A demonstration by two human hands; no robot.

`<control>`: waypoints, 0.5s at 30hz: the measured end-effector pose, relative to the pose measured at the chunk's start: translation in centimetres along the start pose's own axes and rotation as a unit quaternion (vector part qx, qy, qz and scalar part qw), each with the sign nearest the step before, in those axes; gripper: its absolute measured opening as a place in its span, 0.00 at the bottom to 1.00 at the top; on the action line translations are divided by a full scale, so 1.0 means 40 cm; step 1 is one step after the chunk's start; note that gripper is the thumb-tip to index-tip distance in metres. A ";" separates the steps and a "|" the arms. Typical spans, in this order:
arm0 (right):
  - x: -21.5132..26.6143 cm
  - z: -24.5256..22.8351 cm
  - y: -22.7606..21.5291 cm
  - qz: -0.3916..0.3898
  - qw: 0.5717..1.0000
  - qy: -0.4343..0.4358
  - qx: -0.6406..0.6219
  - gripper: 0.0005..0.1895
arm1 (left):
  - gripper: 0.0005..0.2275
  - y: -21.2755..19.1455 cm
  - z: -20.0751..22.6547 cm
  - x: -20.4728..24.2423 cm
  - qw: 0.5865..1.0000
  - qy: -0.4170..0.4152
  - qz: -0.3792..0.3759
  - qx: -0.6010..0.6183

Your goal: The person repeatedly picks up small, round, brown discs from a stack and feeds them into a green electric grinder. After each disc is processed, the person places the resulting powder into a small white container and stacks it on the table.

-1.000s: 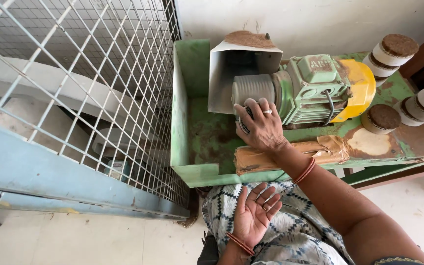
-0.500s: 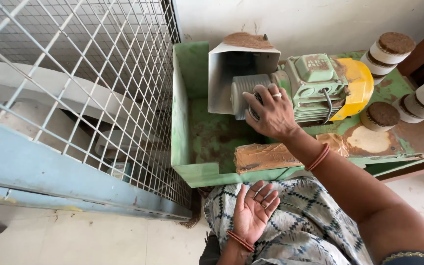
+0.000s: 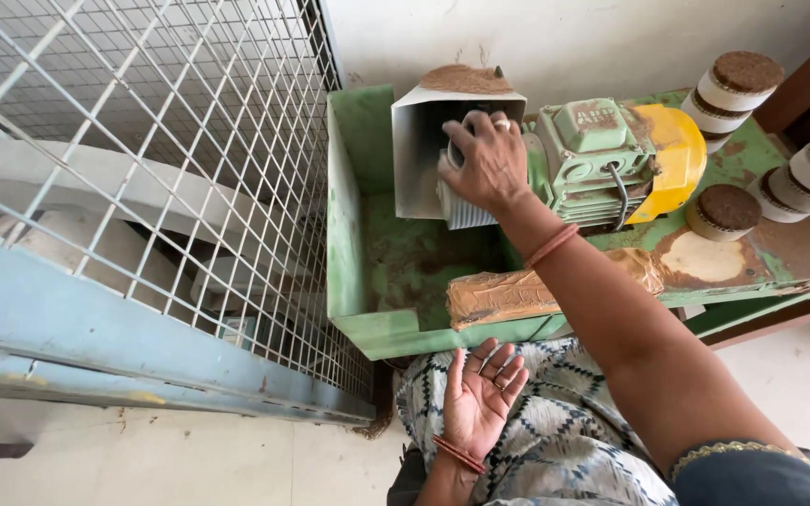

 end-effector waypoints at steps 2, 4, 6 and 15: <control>0.064 -0.039 -0.051 -0.012 1.000 -0.022 -0.007 0.22 | 0.22 -0.003 -0.016 0.001 1.000 -0.009 0.006 0.007; 0.116 -0.063 -0.082 -0.023 0.999 -0.045 -0.019 0.22 | 0.22 -0.003 -0.026 0.001 1.000 -0.013 0.012 0.013; 0.166 -0.072 -0.098 -0.029 0.996 -0.080 -0.019 0.24 | 0.22 -0.003 -0.042 0.007 0.999 -0.031 0.021 0.003; 0.019 -0.043 -0.083 0.082 0.994 -0.067 -0.032 0.26 | 0.22 0.007 -0.013 0.005 1.000 -0.008 -0.007 0.002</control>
Point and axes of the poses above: each hand's wrist, its own x-axis away from the middle knuckle, its own y-axis out of the palm, z = x × y, the point moved 9 cm from there along -x, towards the middle knuckle, and after that the axes turned 7 degrees about y, right-handed, at the moved point
